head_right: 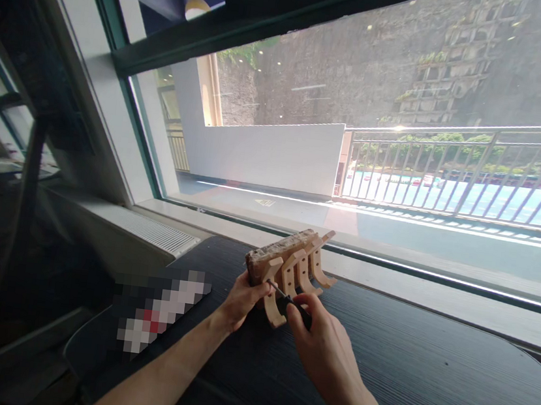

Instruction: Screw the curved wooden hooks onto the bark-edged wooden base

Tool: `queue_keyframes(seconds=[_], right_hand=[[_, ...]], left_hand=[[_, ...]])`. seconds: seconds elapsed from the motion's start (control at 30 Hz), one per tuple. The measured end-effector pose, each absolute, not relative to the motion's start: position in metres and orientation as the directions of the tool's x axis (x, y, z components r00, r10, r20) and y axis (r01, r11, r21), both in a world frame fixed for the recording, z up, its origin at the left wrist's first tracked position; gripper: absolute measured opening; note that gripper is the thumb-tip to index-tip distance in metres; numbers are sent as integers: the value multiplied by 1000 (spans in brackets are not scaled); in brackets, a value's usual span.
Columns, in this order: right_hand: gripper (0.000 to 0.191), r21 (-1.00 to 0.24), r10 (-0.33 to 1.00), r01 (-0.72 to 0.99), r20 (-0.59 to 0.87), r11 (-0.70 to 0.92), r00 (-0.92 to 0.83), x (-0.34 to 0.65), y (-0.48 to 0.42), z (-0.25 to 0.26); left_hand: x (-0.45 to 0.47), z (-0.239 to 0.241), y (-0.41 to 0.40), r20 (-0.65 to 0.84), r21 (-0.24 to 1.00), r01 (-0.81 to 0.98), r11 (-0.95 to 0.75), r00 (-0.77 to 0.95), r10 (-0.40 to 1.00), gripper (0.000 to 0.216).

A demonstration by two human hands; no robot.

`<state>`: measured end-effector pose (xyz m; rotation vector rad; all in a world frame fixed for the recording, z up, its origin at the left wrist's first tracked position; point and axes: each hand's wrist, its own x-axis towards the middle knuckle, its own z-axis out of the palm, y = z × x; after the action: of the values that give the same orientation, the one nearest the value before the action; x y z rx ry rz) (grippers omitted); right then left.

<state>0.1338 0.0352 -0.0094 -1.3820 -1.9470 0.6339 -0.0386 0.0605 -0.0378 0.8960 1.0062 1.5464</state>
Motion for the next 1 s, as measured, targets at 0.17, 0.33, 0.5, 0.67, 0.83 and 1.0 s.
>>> queue_keyframes(seconds=[0.17,0.33,0.5,0.67,0.83,1.0], right_hand=[[31,-557,910,730,343,395,-231,137,27,-3],[23,-314,736,720,553,619,-391,138,22,0],[23,-276,710,723,579,633,-400,133,23,-10],[31,-637,896,638,384,433,-224,130,27,-15],[32,-656,926,656,306,374,-222,131,26,-6],[27,-405,871,809,426,425,-245,133,20,2]], left_hand=[[-38,-35,59,50,925,-362,-113,-180,982,42],[-38,-36,60,51,920,-374,-119,-188,981,45],[-40,-39,62,47,922,-369,-121,-204,978,41],[-41,-38,62,32,924,-368,-107,-205,978,41],[-40,-37,61,40,925,-363,-109,-191,981,42],[-38,-38,60,89,925,-356,-136,-146,985,42]])
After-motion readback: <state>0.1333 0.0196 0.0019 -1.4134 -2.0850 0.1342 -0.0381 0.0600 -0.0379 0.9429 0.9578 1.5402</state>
